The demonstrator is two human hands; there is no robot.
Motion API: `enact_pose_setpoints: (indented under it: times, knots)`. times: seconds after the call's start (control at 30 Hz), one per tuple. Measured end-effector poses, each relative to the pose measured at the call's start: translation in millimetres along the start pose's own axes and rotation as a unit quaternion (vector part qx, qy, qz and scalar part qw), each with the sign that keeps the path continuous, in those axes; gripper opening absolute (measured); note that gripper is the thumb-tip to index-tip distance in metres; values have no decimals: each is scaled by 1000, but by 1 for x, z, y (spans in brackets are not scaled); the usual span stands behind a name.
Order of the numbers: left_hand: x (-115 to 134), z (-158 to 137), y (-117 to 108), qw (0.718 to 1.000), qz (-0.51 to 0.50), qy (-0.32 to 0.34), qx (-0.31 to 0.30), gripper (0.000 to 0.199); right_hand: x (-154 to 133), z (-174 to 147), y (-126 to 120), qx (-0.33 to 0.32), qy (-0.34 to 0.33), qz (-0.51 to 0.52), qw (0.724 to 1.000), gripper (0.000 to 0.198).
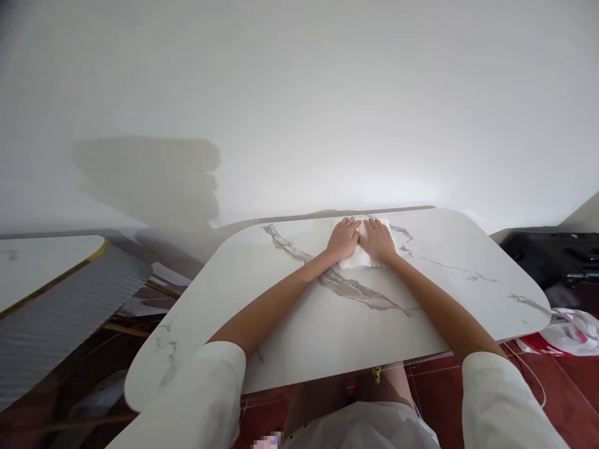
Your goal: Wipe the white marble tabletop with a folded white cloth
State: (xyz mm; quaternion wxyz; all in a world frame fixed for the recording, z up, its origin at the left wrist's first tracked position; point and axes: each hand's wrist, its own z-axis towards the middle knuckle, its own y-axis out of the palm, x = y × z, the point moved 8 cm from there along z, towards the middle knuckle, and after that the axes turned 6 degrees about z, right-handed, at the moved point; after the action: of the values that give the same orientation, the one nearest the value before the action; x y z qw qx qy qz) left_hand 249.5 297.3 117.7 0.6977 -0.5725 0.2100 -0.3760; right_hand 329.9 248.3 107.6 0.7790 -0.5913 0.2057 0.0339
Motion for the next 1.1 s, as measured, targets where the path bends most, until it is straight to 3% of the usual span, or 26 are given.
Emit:
enact_pose_setpoints:
  times: [0.2,0.37,0.5,0.63,0.73,0.87,1.1]
  knots:
    - [-13,22,4,1000,8,-13,11,46,19,29,8,2,1,40,999,53]
    - [-15,30,0,997,45,-27,57,41,23,45,5,26,-7,35,999,52]
    - [-7,30,-5,994,75,12,79,34,16,40,-5,74,5,1,997,47]
    - [-4,28,-13,994,86,-11,73,30,6,27,-20,134,17,-27,990,43]
    - [-2,36,-16,997,59,-41,36,31,2,31,-23,99,19,-51,994,35]
    - [-4,53,-10,995,29,-85,-32,28,10,49,-21,17,75,-39,996,33]
    - [-12,54,1,995,38,-92,-30,32,13,54,-14,25,102,-50,993,31]
